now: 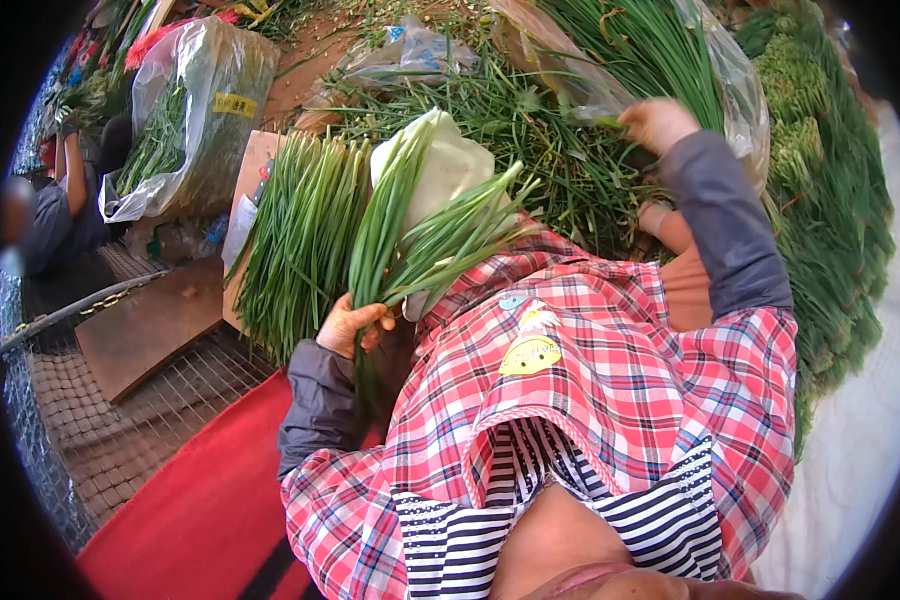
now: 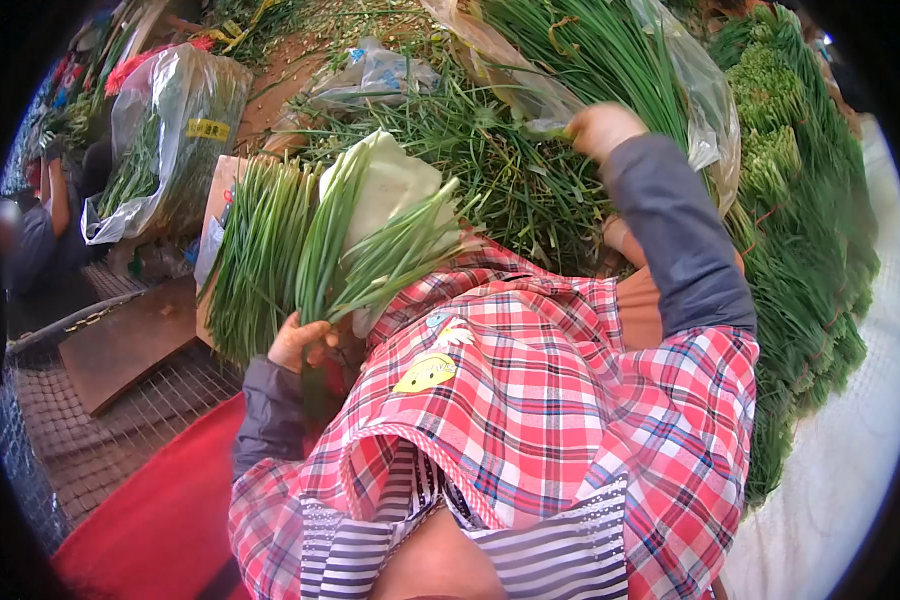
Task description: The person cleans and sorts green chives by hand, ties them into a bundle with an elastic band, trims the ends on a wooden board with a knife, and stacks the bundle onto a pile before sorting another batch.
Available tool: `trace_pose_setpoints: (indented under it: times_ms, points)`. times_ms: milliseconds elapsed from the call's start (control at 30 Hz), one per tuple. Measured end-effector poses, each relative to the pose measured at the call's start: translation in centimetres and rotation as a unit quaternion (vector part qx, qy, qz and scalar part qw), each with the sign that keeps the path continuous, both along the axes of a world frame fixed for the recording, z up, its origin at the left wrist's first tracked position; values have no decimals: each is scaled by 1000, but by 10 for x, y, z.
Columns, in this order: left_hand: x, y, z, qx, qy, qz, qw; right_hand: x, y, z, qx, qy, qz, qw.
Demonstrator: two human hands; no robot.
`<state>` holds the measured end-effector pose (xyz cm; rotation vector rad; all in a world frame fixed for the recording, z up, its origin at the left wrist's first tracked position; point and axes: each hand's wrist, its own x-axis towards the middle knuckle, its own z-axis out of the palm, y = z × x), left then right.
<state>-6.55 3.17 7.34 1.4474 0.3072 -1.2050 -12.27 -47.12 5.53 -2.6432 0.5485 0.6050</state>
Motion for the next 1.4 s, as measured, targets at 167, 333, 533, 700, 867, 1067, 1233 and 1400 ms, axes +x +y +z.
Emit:
trace_pose_setpoints:
  times_ms: [167, 333, 533, 700, 867, 1067, 1233, 1400]
  points:
    - [-19, -9, -11, -104, 46, -1, 994, -26, 113, -46, 154, -153, 151, 964]
    - [-31, -26, -10, -117, 30, 11, 993, -28, 167, -58, 37, -271, 199, 941]
    - [-37, -32, -3, -159, 47, 31, 986, -31, 161, -54, 52, -367, 195, 908]
    - [-32, -28, 9, -135, 26, 34, 990, -27, 73, -75, -16, -157, -70, 985]
    - [-25, -33, 6, -177, 8, 42, 983, -36, 56, -73, 53, 81, 27, 995]
    - [-20, -50, 4, -208, 12, 35, 977, -21, 123, -65, 646, 28, -220, 730]
    - [-19, -57, 8, -187, -32, 26, 981, -19, 118, -73, 611, -137, -377, 683]
    - [-18, -65, 14, -150, -30, 25, 988, -3, 142, -35, 710, -85, -275, 643]
